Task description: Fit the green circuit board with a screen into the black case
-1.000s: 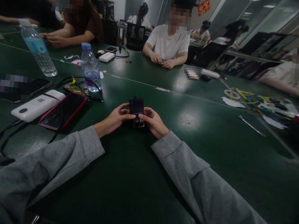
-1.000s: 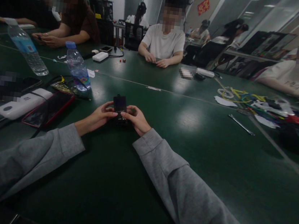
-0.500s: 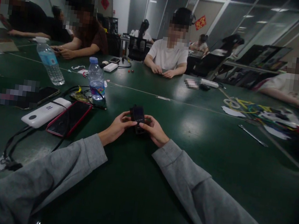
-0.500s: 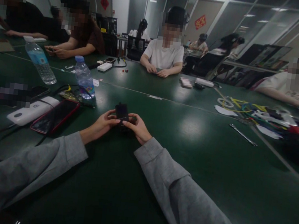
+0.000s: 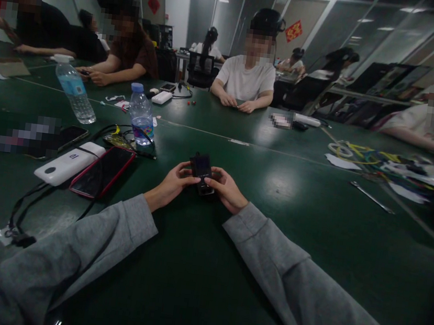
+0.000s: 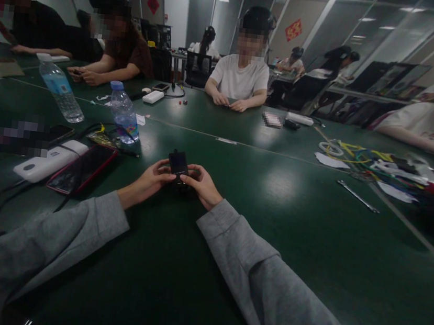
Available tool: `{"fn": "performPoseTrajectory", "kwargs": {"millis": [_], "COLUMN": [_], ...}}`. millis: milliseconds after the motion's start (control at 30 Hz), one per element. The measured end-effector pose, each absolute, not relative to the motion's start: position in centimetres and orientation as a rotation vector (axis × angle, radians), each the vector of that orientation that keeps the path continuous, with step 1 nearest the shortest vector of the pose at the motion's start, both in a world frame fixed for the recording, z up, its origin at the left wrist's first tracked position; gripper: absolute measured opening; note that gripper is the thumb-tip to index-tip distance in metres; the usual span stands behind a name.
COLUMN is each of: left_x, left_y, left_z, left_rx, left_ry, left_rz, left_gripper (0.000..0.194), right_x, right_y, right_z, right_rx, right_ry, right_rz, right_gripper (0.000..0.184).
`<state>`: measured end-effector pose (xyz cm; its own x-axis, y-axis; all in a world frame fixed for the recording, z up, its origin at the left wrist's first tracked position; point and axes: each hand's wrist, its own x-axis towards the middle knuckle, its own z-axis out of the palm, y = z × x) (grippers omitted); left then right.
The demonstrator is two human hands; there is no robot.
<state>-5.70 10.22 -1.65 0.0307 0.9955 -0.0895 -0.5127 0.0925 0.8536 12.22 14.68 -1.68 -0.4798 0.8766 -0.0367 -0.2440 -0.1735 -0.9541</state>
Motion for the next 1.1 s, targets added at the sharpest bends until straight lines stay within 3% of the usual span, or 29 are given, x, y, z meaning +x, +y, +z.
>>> {"fn": "performPoseTrajectory", "kwargs": {"millis": [1100], "left_x": [-5.8], "left_y": [10.4], "left_z": [-1.8], "left_rx": [0.754], "left_ry": [0.813], "left_rz": [1.340], "left_gripper": [0.060], "right_x": [12.5], "right_y": [15.1], "right_z": [-2.6], "right_rx": [-0.759], "right_ry": [-1.442], "right_rz": [1.638], "right_gripper": [0.055]}}
